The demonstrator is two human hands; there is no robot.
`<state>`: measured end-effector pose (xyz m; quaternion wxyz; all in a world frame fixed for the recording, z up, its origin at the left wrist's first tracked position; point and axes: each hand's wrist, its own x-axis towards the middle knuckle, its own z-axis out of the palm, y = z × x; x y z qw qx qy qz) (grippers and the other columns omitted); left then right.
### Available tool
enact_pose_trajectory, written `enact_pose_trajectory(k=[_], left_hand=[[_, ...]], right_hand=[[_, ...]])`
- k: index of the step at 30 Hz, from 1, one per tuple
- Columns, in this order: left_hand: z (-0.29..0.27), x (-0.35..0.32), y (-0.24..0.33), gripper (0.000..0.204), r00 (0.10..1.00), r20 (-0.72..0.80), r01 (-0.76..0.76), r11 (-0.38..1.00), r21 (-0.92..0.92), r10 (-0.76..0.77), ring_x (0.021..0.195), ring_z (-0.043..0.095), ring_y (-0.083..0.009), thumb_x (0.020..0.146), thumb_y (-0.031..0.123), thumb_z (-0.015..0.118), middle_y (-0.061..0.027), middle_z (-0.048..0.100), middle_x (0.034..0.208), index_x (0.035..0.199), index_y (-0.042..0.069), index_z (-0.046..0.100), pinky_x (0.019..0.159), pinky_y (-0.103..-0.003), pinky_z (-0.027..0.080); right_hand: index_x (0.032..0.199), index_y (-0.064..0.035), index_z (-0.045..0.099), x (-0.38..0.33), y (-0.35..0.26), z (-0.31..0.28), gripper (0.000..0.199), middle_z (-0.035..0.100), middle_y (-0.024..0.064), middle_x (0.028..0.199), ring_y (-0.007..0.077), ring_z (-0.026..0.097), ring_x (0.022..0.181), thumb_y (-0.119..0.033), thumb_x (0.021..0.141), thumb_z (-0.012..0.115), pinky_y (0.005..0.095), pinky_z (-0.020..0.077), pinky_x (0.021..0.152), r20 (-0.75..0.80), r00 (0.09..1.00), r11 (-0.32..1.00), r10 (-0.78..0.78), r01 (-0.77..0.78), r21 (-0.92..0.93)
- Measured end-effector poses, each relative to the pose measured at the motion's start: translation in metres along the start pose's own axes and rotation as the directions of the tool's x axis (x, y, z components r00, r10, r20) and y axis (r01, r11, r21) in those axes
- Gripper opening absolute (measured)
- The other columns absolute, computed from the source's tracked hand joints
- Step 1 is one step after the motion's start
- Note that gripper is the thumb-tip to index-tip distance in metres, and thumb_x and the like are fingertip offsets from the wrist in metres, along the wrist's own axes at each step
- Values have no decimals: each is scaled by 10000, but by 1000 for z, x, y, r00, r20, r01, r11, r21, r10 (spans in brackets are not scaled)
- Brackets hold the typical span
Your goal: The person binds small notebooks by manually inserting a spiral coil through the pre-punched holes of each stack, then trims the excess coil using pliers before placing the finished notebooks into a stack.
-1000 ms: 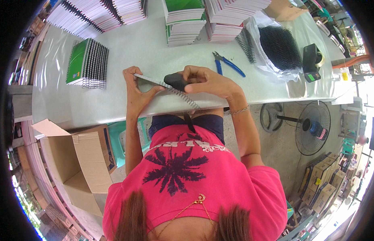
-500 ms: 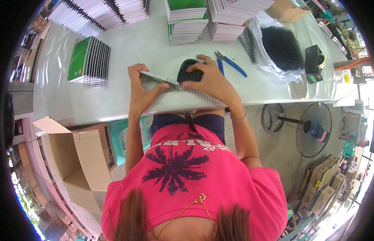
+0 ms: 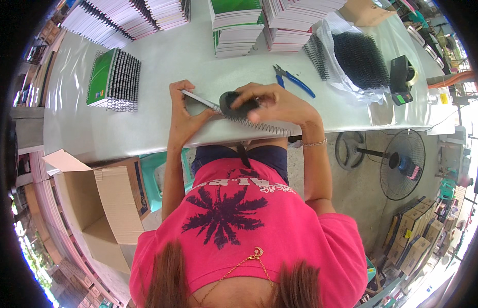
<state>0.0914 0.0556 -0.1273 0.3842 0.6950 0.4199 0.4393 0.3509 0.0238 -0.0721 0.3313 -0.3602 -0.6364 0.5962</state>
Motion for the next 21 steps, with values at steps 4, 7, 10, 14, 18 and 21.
enact_pose_trajectory(k=[4, 7, 10, 14, 18, 21], left_hand=[[0, 0, -4, 850, 1000, -15, -5, 1000, 14, 5, 1056, 426, -223, 581, 266, 941, -73, 377, 1112, 1202, 48, 403, 946, -351, 380], [1, -2, -8, 975, 999, -40, 5, 1000, -7, -6, 1007, 414, -193, 588, 230, 944, -46, 364, 1102, 1312, 93, 306, 932, -334, 372], [4, -1, -8, 1085, 998, -68, -15, 997, -78, 10, 1002, 411, -190, 574, 190, 952, -47, 360, 1096, 1383, 110, 234, 933, -338, 376], [5, -4, -9, 1173, 996, -49, 72, 985, -157, -80, 1108, 408, -252, 541, 226, 966, -128, 370, 1167, 1419, 102, 199, 1013, -387, 353], [4, -3, -10, 1175, 995, -46, 79, 985, -150, -87, 1147, 410, -280, 534, 228, 966, -155, 375, 1197, 1422, 102, 206, 1050, -403, 342], [5, -4, -15, 1180, 996, -38, 72, 984, -161, -79, 1111, 411, -264, 525, 222, 968, -129, 373, 1162, 1424, 114, 211, 1038, -390, 344]], right_hand=[[1101, -48, 714, 1, 7, 3, 448, 630, 75, 1185, 160, 560, 1056, -375, 804, 785, 301, 429, 934, -274, 944, 981, 182, -193, -14], [1157, -12, 677, -3, -7, 11, 463, 594, 60, 1263, 172, 522, 1172, -319, 823, 771, 313, 367, 1032, -119, 981, 984, 151, -160, -75], [1167, 1, 675, -7, -3, 4, 625, 534, 153, 1349, 218, 494, 1242, -437, 744, 814, 337, 332, 1080, -69, 990, 976, 124, -110, 187], [1151, -29, 693, -3, -23, 13, 579, 571, 140, 1299, 233, 497, 1246, -414, 735, 811, 341, 330, 1085, 29, 1000, 998, -8, 7, 65], [1149, -53, 698, 13, -18, 15, 487, 569, 122, 1292, 239, 507, 1217, -352, 777, 793, 348, 341, 1063, -112, 982, 988, 152, -154, -13], [1158, -46, 688, 6, -23, 18, 485, 528, 140, 1344, 248, 490, 1255, -336, 783, 794, 360, 321, 1093, 5, 999, 992, 42, -42, 118]])
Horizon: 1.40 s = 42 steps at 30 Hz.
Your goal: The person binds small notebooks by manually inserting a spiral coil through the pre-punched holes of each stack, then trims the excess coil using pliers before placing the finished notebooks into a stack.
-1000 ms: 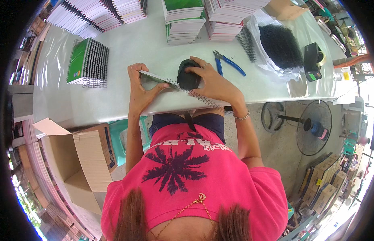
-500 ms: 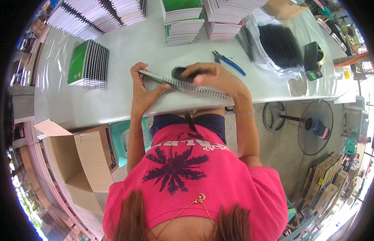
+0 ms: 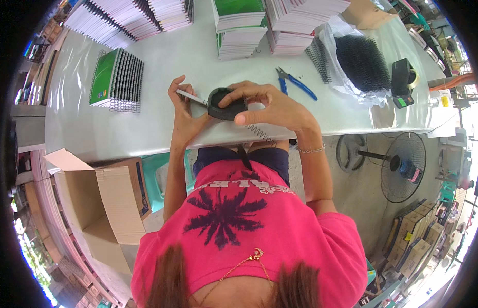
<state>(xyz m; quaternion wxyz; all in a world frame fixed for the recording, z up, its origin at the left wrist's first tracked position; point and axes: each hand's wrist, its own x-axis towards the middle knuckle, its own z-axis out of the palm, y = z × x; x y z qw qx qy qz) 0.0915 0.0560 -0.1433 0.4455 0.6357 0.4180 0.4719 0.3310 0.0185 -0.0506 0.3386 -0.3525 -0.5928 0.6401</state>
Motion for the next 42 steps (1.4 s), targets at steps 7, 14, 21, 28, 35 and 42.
enact_pose_trajectory(k=[7, 14, 21, 28, 35, 42], left_hand=[[0, 1, 7, 1066, 1000, 19, -24, 999, -24, 24, 1016, 407, -214, 560, 108, 905, -79, 358, 1067, 1392, 106, 239, 969, -341, 359], [1, -1, 6, 1090, 999, 45, -8, 1000, -17, 9, 1000, 408, -192, 550, 95, 924, -44, 353, 1049, 1394, 128, 235, 973, -328, 351], [-1, -1, -3, 1114, 999, 39, 4, 1000, -31, -3, 1084, 432, -229, 517, 212, 967, -90, 386, 1113, 1385, 116, 276, 985, -354, 369], [3, 0, 2, 1080, 996, 70, 67, 991, -120, -59, 1050, 456, -219, 528, 160, 947, -90, 389, 1112, 1381, 118, 286, 940, -338, 395], [2, -1, 3, 1010, 993, 95, 78, 987, -141, -65, 1040, 456, -206, 552, 83, 894, -82, 380, 1115, 1367, 111, 297, 937, -321, 390], [-3, 3, 4, 1027, 993, 109, 43, 997, -70, -35, 1058, 461, -206, 567, 143, 933, -81, 391, 1093, 1365, 93, 288, 950, -316, 391]], right_hand=[[1144, -45, 707, 11, -12, 5, 550, 531, 113, 1351, 252, 493, 1248, -351, 710, 849, 378, 314, 1099, -19, 998, 993, 54, -55, -102], [1139, -49, 710, 22, -1, 3, 573, 554, 122, 1334, 255, 486, 1257, -382, 696, 854, 350, 306, 1098, -194, 977, 944, 89, -145, -296], [1140, 5, 689, 13, -10, 7, 632, 548, 154, 1344, 253, 485, 1259, -427, 704, 837, 350, 304, 1097, 14, 999, 995, 43, -44, 91], [1163, -40, 697, 16, -12, 10, 558, 530, 145, 1363, 269, 494, 1249, -350, 722, 844, 375, 312, 1102, 52, 999, 1000, 14, -13, -20], [1163, -91, 707, 26, -15, 11, 498, 514, 138, 1369, 258, 469, 1276, -301, 731, 836, 370, 309, 1103, -21, 998, 981, 60, -63, -181], [1066, -75, 740, 38, -10, 10, 424, 547, 159, 1328, 289, 488, 1273, -306, 723, 834, 361, 332, 1095, -117, 993, 894, -15, -39, -446]])
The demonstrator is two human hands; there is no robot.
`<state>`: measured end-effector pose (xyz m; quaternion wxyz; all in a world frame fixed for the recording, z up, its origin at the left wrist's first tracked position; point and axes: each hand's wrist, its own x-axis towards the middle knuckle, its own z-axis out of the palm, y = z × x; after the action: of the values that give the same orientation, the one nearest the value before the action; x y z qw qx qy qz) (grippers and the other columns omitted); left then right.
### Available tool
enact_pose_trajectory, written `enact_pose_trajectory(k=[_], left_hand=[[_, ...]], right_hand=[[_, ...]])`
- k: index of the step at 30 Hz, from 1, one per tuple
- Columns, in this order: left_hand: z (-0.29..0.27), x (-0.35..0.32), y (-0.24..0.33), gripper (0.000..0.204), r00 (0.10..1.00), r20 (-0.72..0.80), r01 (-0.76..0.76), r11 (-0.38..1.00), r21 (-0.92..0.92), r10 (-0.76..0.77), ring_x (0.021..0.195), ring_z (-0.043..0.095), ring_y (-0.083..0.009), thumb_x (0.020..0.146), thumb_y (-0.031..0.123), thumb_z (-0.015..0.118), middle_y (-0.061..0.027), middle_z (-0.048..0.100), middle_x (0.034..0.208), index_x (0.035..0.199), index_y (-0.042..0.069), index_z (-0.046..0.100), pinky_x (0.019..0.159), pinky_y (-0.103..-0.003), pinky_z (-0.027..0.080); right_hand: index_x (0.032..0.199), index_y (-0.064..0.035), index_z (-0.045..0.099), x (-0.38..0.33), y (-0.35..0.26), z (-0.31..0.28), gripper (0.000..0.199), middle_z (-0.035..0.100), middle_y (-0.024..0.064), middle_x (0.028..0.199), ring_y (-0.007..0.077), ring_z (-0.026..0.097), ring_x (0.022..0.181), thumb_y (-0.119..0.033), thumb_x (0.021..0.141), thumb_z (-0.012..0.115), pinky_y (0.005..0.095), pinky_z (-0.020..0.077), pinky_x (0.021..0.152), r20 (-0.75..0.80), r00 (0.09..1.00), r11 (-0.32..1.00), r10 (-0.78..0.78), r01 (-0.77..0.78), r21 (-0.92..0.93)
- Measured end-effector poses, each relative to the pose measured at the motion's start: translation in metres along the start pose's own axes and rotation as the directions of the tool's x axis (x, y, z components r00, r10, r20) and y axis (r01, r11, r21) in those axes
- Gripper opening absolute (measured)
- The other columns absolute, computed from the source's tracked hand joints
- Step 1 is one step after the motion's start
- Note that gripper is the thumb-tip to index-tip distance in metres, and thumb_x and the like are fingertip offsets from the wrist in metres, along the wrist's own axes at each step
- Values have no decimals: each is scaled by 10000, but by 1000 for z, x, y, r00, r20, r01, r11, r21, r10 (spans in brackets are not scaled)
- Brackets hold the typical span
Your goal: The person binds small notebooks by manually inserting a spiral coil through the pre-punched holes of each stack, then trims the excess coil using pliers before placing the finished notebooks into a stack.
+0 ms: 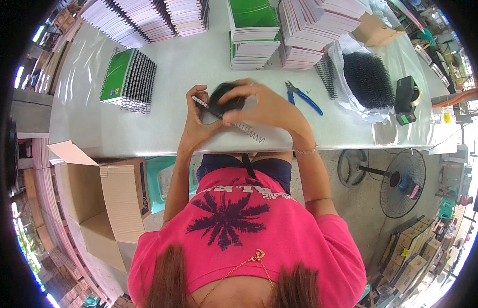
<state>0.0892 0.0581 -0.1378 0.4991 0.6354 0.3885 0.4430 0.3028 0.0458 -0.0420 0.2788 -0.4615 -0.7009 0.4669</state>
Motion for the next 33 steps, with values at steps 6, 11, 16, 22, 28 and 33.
enact_pose_trajectory(k=[6, 11, 16, 22, 28, 33], left_hand=[[17, -4, 2, 698, 990, -125, -60, 996, 71, 69, 1057, 427, -171, 824, 171, 782, -64, 401, 1090, 1319, 43, 307, 961, -299, 357], [37, -15, 13, 390, 964, -265, 11, 1000, -17, -15, 1098, 440, -222, 976, 187, 593, -126, 456, 1201, 1254, -16, 411, 981, -317, 357], [29, -17, 26, 263, 971, -218, 106, 994, 20, -99, 896, 492, -140, 974, 218, 606, -63, 577, 1018, 1118, 0, 575, 838, -264, 412], [22, -16, 36, 205, 966, -233, 118, 993, 12, -112, 720, 469, -71, 931, 133, 667, -18, 642, 850, 1079, -8, 670, 668, -216, 414], [18, -18, 32, 232, 981, -164, 105, 994, -11, -105, 753, 533, -29, 943, 14, 582, -5, 647, 842, 1159, -11, 662, 639, -178, 394], [19, -22, 37, 281, 975, -161, 139, 986, -91, -152, 946, 650, -95, 931, -52, 514, -83, 715, 995, 1173, -28, 655, 795, -201, 495]], right_hand=[[1281, -151, 615, -7, 53, -8, 611, 547, 178, 1346, 363, 499, 1236, -407, 756, 792, 443, 338, 1072, -436, 899, 954, -30, -104, -280], [1332, -115, 547, -62, 80, 0, 656, 470, 209, 1374, 393, 397, 1306, -484, 817, 717, 561, 244, 1076, -747, 653, 662, 124, -616, -428], [1287, -85, 547, -87, 87, 7, 519, 491, 178, 1230, 360, 453, 1190, -318, 849, 696, 500, 315, 1029, -804, 590, 690, 77, -613, -384], [1218, -44, 581, -73, 13, 41, 489, 556, 159, 1141, 336, 545, 1066, -141, 767, 744, 405, 444, 926, -784, 606, 947, -134, -154, -281], [1186, -68, 611, -56, 1, 86, 512, 573, 145, 1106, 326, 576, 990, -162, 709, 772, 419, 476, 868, -567, 775, 904, -279, 12, -428], [1185, -74, 616, -50, 8, 97, 495, 580, 120, 1107, 318, 598, 901, -186, 725, 762, 419, 497, 790, -542, 775, 873, -324, 25, -487]])
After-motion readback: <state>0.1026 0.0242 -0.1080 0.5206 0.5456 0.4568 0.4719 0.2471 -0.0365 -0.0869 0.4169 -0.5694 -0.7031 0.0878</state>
